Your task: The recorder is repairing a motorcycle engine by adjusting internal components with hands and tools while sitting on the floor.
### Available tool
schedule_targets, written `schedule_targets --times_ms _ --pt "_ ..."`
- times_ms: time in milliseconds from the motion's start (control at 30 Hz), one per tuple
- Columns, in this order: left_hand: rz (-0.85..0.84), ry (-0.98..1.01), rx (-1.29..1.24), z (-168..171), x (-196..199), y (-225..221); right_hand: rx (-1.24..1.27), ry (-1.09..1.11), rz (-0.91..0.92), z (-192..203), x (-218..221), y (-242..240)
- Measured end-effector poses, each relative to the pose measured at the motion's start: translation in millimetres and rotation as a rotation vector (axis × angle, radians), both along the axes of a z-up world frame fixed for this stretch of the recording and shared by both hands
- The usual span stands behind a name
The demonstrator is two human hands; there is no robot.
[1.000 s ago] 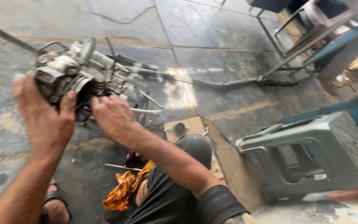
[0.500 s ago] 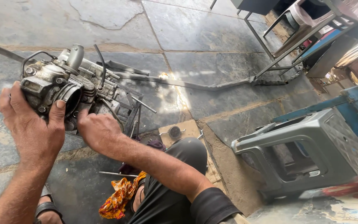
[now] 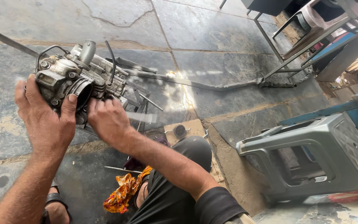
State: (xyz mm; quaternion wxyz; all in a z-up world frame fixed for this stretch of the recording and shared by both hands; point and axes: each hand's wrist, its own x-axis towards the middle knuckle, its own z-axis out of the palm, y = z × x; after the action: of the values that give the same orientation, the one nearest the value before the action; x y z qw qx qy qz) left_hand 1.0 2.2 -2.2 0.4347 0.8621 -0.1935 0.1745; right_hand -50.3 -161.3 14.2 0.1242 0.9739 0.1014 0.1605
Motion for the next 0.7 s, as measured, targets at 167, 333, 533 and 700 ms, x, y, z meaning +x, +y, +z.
schedule_targets --times_ms 167,333,533,700 --pt "0.004 0.022 -0.045 5.0 -2.2 -2.2 0.418 0.368 -0.185 16.7 -9.7 16.1" --pt "0.023 0.135 -0.068 18.9 -6.0 -9.0 0.35 0.286 -0.081 17.2 -2.2 -10.0" --pt "0.105 -0.128 -0.107 10.9 4.8 -13.5 0.233 -0.067 0.117 -18.7 18.5 -20.2" --pt "0.113 0.043 -0.128 13.2 4.4 -21.5 0.2 0.094 -0.032 -6.1 2.7 -9.4"
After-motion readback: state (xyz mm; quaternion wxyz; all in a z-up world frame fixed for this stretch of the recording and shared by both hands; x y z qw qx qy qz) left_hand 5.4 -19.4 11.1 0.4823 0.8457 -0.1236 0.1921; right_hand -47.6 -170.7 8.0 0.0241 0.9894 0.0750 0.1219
